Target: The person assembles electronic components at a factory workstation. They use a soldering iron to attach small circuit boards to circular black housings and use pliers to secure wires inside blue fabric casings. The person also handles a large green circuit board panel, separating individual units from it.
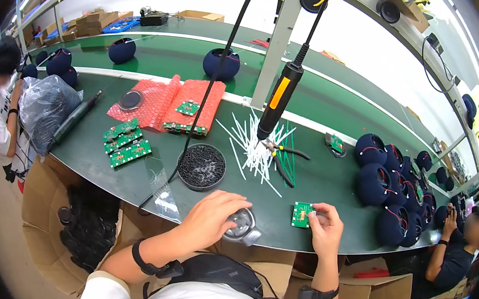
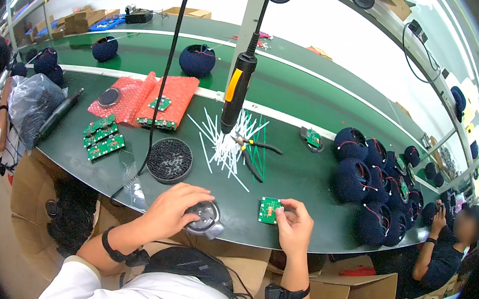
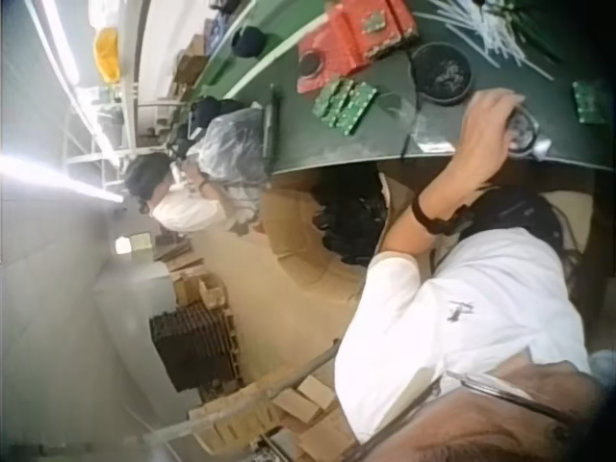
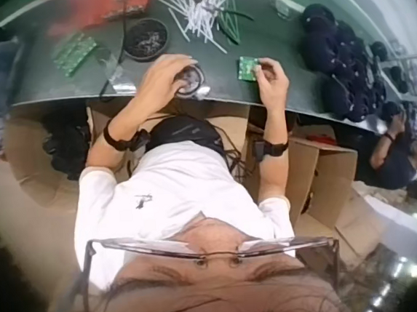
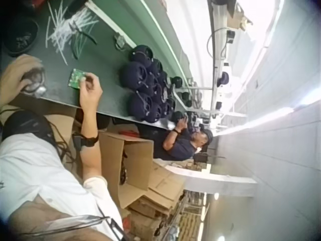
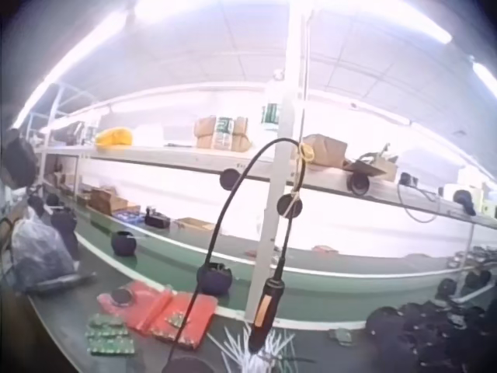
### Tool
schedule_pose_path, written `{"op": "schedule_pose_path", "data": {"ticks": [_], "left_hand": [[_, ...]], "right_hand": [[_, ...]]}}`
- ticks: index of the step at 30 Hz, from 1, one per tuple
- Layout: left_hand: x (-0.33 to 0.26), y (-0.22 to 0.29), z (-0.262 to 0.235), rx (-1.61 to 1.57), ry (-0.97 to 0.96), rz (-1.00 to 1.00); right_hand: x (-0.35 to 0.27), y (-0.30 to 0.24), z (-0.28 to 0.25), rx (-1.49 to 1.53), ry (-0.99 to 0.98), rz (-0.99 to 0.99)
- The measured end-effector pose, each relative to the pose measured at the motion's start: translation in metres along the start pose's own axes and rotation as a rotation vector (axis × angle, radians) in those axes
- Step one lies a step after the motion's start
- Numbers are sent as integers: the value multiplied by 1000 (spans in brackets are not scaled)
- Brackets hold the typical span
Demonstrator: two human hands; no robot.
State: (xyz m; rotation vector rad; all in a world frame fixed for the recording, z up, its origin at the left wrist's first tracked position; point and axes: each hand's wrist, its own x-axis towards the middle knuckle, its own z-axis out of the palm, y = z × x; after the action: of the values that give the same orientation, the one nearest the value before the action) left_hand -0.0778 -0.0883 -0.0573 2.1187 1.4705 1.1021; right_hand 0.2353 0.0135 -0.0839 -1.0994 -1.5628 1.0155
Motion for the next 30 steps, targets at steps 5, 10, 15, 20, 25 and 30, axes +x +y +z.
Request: {"op": "schedule_pose_path", "data": {"ticks": [5,10,15,20,25,30], "left_hand": [[4,31,4,153,26,-87],[-12,26,16,16,-100,56],[2,30,15,-163,45,38],[8,41,20,-351,65,13],[4,36,11,-691,-28,-93],[1,27,15,-589,57,67]], "right_hand": [[-3,5,-5,55,21,14],[0,4,-1,112,0,11],[-32,-35,27,209,-43,8],[-67,-63,55,321,-203,-19],[-58,-61,39,531,-575,24],[-54,-70,40,483,-626,99]]}}
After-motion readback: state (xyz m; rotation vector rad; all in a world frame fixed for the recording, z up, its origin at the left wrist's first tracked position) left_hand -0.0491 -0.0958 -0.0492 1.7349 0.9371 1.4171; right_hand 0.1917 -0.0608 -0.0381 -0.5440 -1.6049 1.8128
